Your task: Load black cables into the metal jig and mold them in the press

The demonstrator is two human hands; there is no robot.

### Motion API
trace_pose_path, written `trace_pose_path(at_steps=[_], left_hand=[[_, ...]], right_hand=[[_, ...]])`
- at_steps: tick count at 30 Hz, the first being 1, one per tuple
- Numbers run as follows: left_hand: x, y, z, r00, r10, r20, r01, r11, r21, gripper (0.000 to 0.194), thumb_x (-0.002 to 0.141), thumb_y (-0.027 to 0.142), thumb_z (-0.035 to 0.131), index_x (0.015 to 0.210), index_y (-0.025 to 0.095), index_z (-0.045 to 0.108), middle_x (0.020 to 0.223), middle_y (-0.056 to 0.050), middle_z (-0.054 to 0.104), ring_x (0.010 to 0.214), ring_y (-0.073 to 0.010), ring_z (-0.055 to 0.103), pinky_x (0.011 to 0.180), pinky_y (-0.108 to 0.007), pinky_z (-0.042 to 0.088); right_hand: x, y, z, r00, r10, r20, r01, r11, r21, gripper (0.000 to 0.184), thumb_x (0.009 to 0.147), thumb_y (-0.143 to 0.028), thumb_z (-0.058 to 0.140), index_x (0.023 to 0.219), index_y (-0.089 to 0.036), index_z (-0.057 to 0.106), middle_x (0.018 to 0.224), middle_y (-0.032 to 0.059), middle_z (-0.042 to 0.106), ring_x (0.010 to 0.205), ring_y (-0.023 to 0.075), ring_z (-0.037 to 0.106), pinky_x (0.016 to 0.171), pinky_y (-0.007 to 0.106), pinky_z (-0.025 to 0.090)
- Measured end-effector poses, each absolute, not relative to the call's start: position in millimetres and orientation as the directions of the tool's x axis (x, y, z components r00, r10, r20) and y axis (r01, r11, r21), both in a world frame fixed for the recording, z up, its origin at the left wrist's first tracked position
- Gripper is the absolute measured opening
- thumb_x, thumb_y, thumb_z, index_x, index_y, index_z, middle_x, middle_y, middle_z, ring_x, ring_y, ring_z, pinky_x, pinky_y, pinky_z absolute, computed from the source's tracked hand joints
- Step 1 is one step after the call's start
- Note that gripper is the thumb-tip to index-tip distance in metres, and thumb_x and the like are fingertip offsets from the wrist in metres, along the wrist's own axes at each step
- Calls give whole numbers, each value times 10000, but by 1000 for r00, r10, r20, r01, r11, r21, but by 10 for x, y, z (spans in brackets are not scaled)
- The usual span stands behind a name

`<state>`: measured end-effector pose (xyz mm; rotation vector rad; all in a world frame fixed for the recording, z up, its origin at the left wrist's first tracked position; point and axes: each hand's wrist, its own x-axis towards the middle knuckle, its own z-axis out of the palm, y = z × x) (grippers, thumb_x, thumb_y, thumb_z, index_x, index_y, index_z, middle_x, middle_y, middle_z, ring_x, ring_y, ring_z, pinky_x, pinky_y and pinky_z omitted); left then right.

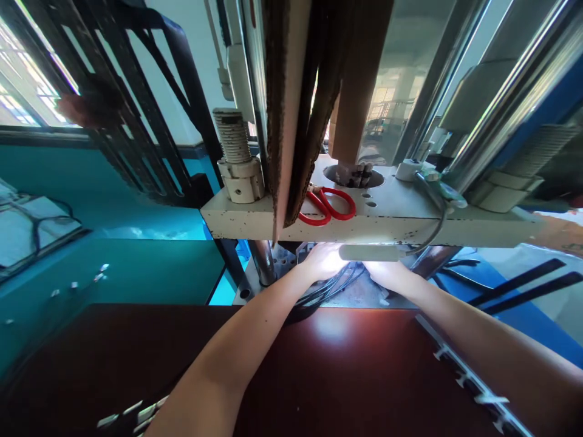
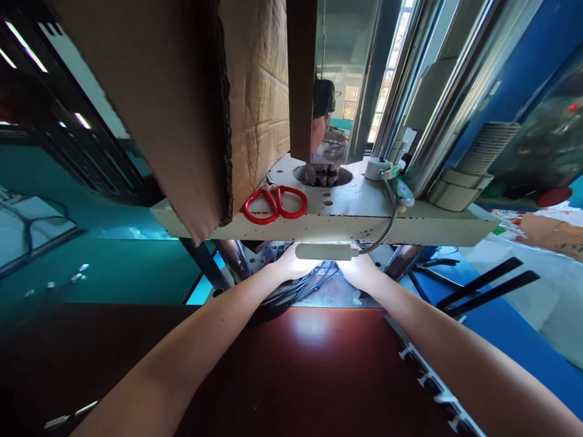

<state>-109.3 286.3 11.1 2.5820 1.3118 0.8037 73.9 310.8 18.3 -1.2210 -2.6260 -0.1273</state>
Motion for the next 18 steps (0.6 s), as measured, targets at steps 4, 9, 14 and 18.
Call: trace_pose_path(at_steps=[4,9,14,18], left_hand=[[-1074,2900,63,467,811,353,759,-572,310,325,889,328,400,1093,166,595,1153,-79,624,1076,-195,562,954,-338,421],[-1030,2945,39,475,799,368,783,-575,238,308,887,335,405,1075,187,599,1177,-68,605,1109,-215,532,964,-375,408],[-1209,2848,70,303,872,385,859,-424,285,285,887,252,394,1068,150,589,1072,-94,642,1039,-203,570,934,-351,431],[-1453,2734,50,268,892,364,873,-385,301,354,886,242,396,1218,156,484,1206,-86,575,1143,-183,506,994,-327,390]], right_hand=[[640,3102,223,-579,773,258,790,610,-54,396,831,-33,344,989,-197,667,814,93,698,835,227,636,774,337,478],[741,3164,146,-653,739,166,750,661,11,422,716,35,423,1034,-138,640,898,111,691,910,235,622,838,351,458],[724,3192,235,-666,724,180,738,674,24,436,682,59,417,1018,-112,637,947,133,678,964,228,604,895,331,431],[533,3078,318,-704,685,188,698,716,5,362,721,1,444,987,-138,647,955,108,677,971,224,598,907,338,439]])
